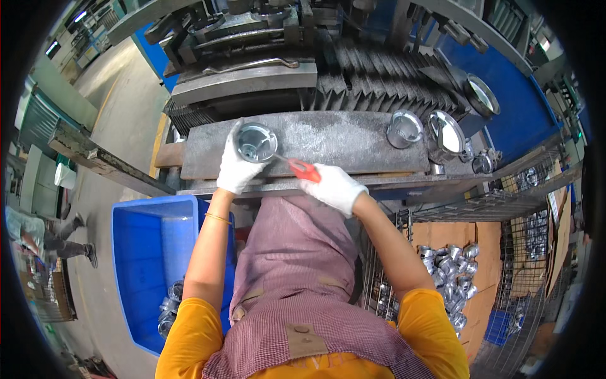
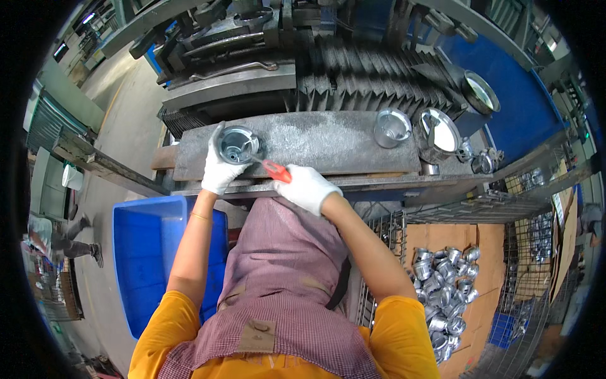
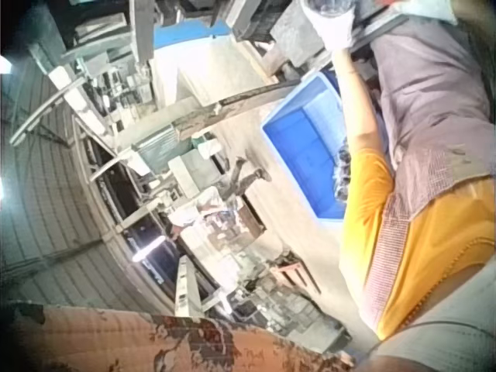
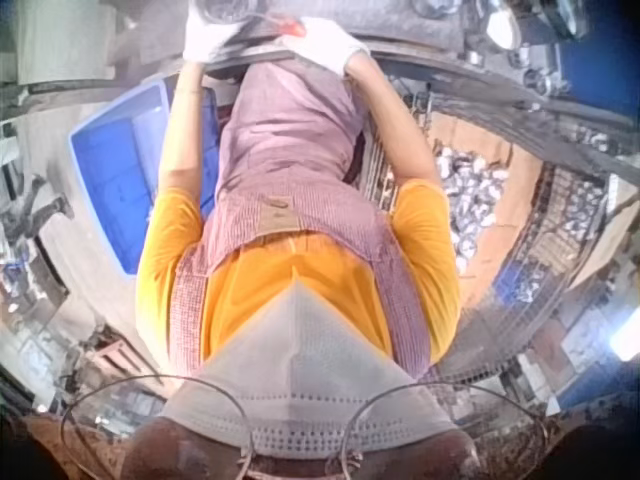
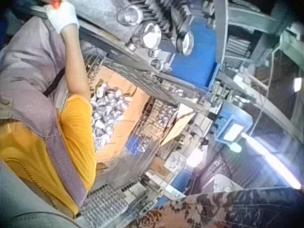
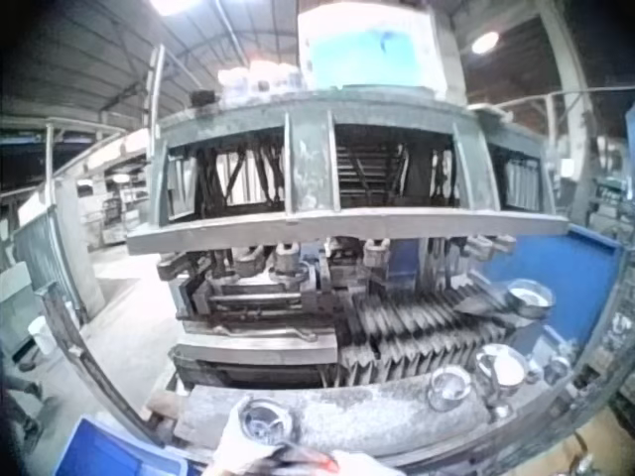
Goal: Operate a vertical press machine to process and assemble circular metal components.
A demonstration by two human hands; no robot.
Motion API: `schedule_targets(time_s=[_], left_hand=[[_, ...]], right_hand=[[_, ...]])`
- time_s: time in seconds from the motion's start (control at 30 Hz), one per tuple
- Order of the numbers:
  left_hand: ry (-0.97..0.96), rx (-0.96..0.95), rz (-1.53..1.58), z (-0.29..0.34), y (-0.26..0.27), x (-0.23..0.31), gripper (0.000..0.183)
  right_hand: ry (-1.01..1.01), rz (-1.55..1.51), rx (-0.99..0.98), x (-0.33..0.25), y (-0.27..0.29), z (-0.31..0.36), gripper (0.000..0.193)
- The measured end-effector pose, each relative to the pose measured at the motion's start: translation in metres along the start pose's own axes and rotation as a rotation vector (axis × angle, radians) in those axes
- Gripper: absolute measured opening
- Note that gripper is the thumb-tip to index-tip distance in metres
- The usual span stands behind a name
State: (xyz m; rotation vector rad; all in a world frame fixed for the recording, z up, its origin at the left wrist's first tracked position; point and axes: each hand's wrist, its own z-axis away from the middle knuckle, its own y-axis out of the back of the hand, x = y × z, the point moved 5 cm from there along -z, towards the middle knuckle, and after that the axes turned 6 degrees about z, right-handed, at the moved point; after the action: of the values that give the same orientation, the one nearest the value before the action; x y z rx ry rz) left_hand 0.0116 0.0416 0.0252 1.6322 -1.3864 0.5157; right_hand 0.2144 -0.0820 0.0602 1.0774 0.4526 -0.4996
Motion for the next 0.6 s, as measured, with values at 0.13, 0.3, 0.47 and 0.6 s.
schedule_targets(time_s=[0.13,0.3,0.47,0.6], left_hand=[[0.216,0.064,-0.016,0.004,0.025,-0.033,0.086],[-0.221,-0.025,-0.706,-0.017,0.068,0.012,0.084],[-0.381,-0.446,-0.26,-0.051,-0.136,0.15,0.051],[-0.062,-0.772,-0.227,-0.043,-0.271,0.135,0.054]], right_hand=[[0.071,-0.656,0.195,0.029,0.034,0.04,0.046],[0.059,-0.91,0.458,0.085,0.061,0.104,0.049],[0.019,-1.148,0.731,0.124,0.069,0.149,0.045],[0.009,-1.149,0.813,0.116,0.063,0.152,0.039]])
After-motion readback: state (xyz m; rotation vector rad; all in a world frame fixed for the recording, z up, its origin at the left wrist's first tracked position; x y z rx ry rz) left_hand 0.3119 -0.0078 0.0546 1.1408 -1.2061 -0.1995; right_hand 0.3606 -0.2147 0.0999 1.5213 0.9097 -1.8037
